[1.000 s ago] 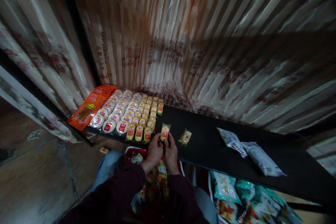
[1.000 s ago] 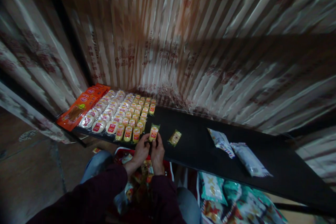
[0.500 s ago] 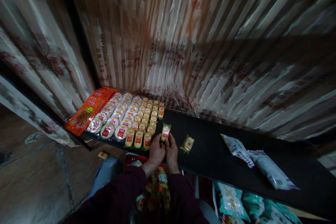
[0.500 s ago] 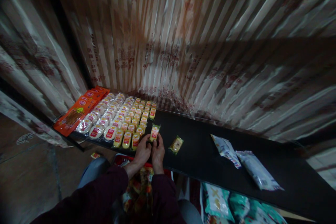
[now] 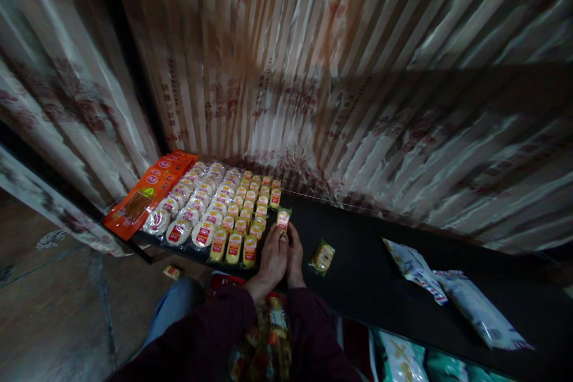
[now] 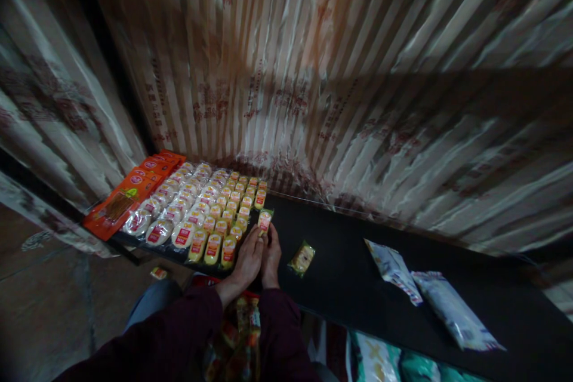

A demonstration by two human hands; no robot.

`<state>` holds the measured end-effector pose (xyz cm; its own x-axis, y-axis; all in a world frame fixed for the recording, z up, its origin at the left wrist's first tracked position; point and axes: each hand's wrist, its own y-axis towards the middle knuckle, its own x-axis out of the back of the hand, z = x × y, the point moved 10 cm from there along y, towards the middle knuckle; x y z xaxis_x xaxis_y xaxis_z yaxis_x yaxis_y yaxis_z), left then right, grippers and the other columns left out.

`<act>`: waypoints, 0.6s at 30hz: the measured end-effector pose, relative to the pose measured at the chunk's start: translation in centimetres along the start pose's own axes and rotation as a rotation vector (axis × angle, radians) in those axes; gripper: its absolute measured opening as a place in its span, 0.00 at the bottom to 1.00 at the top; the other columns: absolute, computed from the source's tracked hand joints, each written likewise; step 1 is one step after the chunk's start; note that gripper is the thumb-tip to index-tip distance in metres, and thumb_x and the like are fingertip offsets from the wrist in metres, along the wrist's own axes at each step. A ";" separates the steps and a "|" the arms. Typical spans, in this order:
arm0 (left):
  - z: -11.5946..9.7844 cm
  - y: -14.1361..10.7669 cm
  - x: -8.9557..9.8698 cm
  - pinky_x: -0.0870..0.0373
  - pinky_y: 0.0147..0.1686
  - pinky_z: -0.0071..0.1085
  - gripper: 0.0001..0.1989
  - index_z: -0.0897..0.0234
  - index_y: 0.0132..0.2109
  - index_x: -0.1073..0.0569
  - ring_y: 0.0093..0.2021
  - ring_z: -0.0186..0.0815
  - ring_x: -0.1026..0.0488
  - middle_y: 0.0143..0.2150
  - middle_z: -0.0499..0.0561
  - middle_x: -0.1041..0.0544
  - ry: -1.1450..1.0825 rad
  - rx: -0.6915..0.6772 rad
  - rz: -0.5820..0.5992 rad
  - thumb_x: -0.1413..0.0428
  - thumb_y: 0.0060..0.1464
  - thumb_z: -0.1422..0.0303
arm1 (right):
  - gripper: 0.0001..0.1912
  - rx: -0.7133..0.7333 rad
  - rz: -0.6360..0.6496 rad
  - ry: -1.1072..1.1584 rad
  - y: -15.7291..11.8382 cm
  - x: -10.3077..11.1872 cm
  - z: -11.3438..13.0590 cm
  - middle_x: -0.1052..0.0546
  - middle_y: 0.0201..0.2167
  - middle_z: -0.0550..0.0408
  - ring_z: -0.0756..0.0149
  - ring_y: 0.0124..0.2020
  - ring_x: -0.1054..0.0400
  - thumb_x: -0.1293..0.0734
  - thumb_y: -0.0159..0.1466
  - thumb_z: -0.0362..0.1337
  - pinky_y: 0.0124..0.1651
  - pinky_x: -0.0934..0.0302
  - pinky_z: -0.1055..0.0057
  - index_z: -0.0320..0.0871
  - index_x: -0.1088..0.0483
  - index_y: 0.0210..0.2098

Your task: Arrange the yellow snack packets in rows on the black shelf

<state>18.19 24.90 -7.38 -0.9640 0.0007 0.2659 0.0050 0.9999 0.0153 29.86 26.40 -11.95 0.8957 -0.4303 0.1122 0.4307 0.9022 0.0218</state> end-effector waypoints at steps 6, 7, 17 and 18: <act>-0.1 1.7 -0.4 0.49 0.69 0.38 0.23 0.71 0.60 0.32 0.68 0.41 0.43 0.66 0.62 0.36 -0.031 0.019 -0.037 0.55 0.62 0.66 | 0.32 0.092 0.023 -0.020 1.7 -0.5 0.5 0.22 0.50 0.46 0.58 0.49 0.29 0.40 0.55 0.50 0.55 0.37 0.61 0.41 0.30 0.54; 0.0 2.0 -0.5 0.49 0.69 0.38 0.23 0.69 0.60 0.32 0.68 0.41 0.43 0.65 0.61 0.35 -0.032 0.023 -0.044 0.55 0.62 0.67 | 0.31 0.107 0.030 -0.050 2.0 -0.6 0.6 0.22 0.50 0.46 0.58 0.48 0.29 0.40 0.55 0.49 0.55 0.37 0.61 0.41 0.30 0.54; 0.5 4.3 -1.2 0.34 0.58 0.47 0.19 0.61 0.56 0.30 0.58 0.44 0.33 0.61 0.58 0.32 -0.051 0.077 -0.045 0.47 0.61 0.61 | 0.28 0.137 0.033 -0.252 4.0 -1.3 0.2 0.21 0.46 0.47 0.56 0.45 0.28 0.40 0.55 0.44 0.50 0.35 0.63 0.43 0.29 0.53; 0.5 4.5 -1.4 0.31 0.54 0.46 0.18 0.61 0.56 0.31 0.55 0.42 0.31 0.59 0.57 0.31 -0.055 0.076 -0.045 0.47 0.61 0.60 | 0.26 0.139 0.028 -0.252 4.1 -1.5 0.0 0.21 0.45 0.47 0.56 0.45 0.28 0.39 0.55 0.44 0.49 0.35 0.64 0.44 0.29 0.52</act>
<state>19.42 29.39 -8.14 -0.9760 -0.0454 0.2130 -0.0569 0.9972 -0.0481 30.32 30.73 -12.03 0.8439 -0.4001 0.3575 0.3713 0.9164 0.1492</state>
